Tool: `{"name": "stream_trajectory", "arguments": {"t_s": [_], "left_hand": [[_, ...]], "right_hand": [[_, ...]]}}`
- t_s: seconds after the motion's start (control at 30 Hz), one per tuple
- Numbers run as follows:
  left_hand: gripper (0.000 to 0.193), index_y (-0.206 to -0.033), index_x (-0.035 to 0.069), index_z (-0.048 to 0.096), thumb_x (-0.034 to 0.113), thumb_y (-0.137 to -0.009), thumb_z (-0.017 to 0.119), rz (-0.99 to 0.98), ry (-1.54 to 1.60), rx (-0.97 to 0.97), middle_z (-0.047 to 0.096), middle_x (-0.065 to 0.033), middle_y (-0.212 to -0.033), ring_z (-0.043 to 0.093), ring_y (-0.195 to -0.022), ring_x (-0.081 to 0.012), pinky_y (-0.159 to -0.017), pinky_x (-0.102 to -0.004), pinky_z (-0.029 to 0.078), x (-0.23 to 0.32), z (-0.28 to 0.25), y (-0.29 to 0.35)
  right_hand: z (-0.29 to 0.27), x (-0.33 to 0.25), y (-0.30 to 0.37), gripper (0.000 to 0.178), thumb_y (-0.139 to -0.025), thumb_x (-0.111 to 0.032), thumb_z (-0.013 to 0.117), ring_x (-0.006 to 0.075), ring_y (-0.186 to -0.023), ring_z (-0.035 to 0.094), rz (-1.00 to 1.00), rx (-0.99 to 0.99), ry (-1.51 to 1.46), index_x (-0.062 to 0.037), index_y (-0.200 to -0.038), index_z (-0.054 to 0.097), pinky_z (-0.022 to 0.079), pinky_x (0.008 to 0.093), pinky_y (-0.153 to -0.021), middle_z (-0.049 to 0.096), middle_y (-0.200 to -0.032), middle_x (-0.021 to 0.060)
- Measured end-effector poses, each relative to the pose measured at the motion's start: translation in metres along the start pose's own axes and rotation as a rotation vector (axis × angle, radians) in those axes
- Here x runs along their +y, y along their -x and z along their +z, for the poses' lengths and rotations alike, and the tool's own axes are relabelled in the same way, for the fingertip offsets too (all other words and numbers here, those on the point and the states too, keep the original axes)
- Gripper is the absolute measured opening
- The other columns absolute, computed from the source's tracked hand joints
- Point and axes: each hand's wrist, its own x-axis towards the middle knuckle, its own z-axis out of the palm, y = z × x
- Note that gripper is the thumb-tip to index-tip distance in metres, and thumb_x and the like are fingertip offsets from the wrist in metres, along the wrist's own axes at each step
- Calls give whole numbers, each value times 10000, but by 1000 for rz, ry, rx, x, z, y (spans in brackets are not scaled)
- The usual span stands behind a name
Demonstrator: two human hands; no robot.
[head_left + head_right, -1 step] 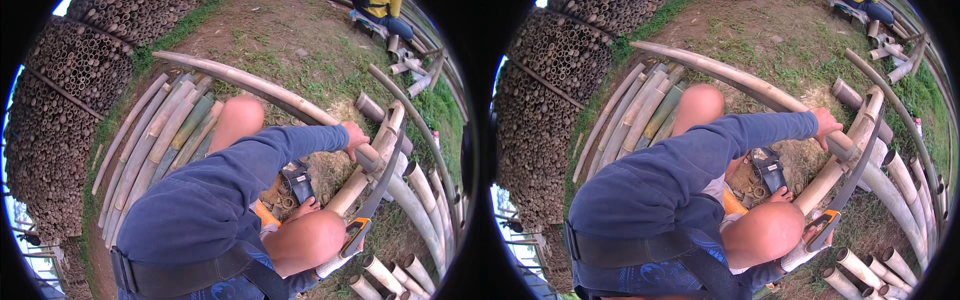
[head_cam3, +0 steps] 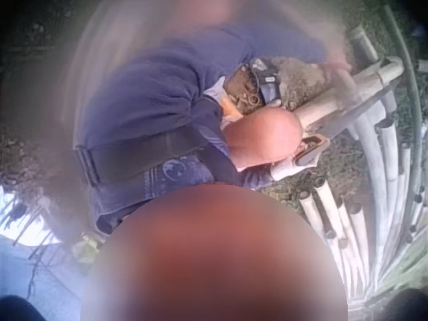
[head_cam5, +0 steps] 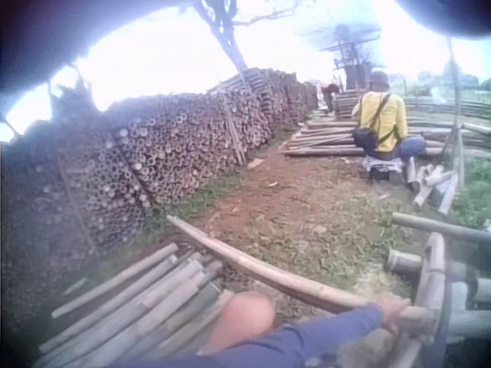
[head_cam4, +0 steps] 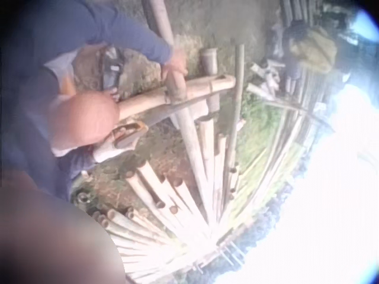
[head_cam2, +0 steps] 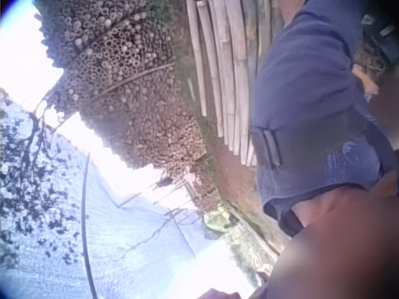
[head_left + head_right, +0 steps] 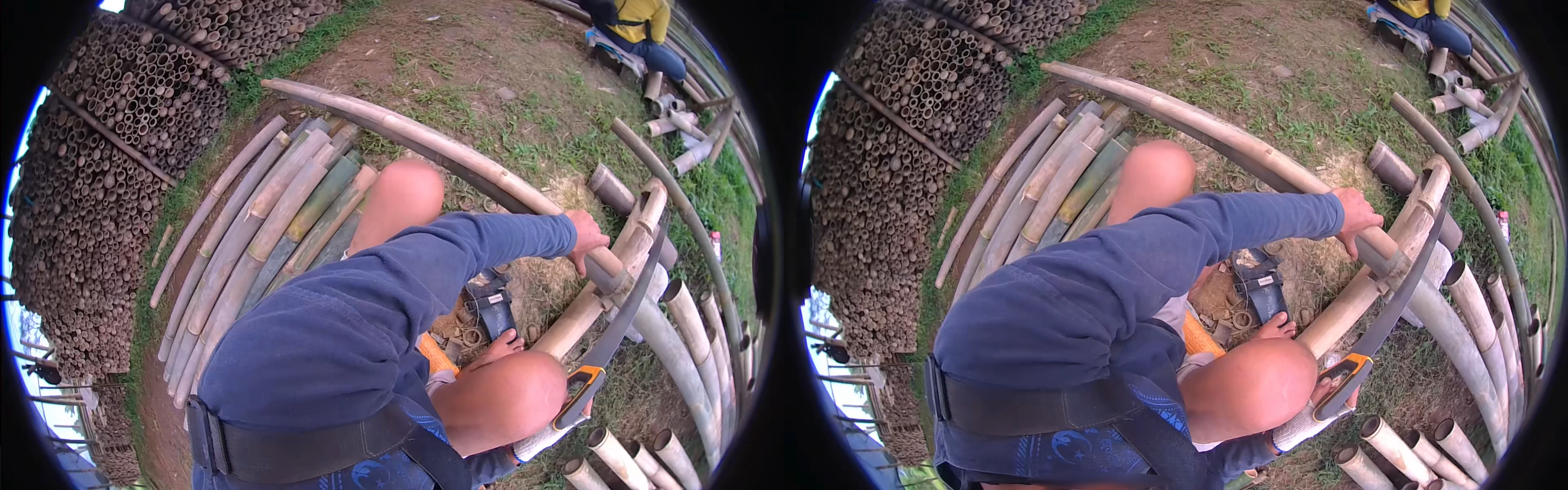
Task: The person sits on the ground and uses a hand saw to cut long bamboo poles into shorter sections. They repeatedly position the bamboo on a makeshift support, saw through it, and move the cut pieces aside.
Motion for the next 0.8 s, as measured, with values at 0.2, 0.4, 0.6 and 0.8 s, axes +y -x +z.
{"name": "stream_trajectory", "arguments": {"t_s": [0.2,0.4,0.6,0.8], "left_hand": [[794,-1122,118,769,842,-807,686,76,108,292,709,-134,-1096,702,-1076,-317,-876,-474,599,-7,25,-5],[755,-1058,117,785,830,-858,636,175,-4,474,640,-97,-1061,605,-1078,-286,-892,-425,555,-22,36,-12],[727,-1029,118,776,813,-857,652,138,-6,466,642,-107,-1074,610,-1087,-288,-913,-420,544,-18,33,-8],[728,-1041,125,769,818,-856,645,135,-20,494,635,-103,-1073,608,-1077,-283,-904,-419,544,-17,34,-6]], "right_hand": [[14,-2,-7,395,-1098,-82,582,251,-1274,568,-99,53,-3,-51,-1471,454,502,430,-1081,553,-1380,144],[22,-1,-12,407,-1086,-94,610,247,-1267,572,-102,26,29,-47,-1462,464,499,424,-1078,562,-1374,141],[23,-3,-12,419,-1073,-107,638,244,-1259,577,-115,3,38,-43,-1453,475,497,418,-1075,571,-1368,138],[25,-3,-11,433,-1060,-119,667,240,-1252,581,-111,-20,44,-39,-1445,485,495,412,-1072,580,-1362,136]]}}
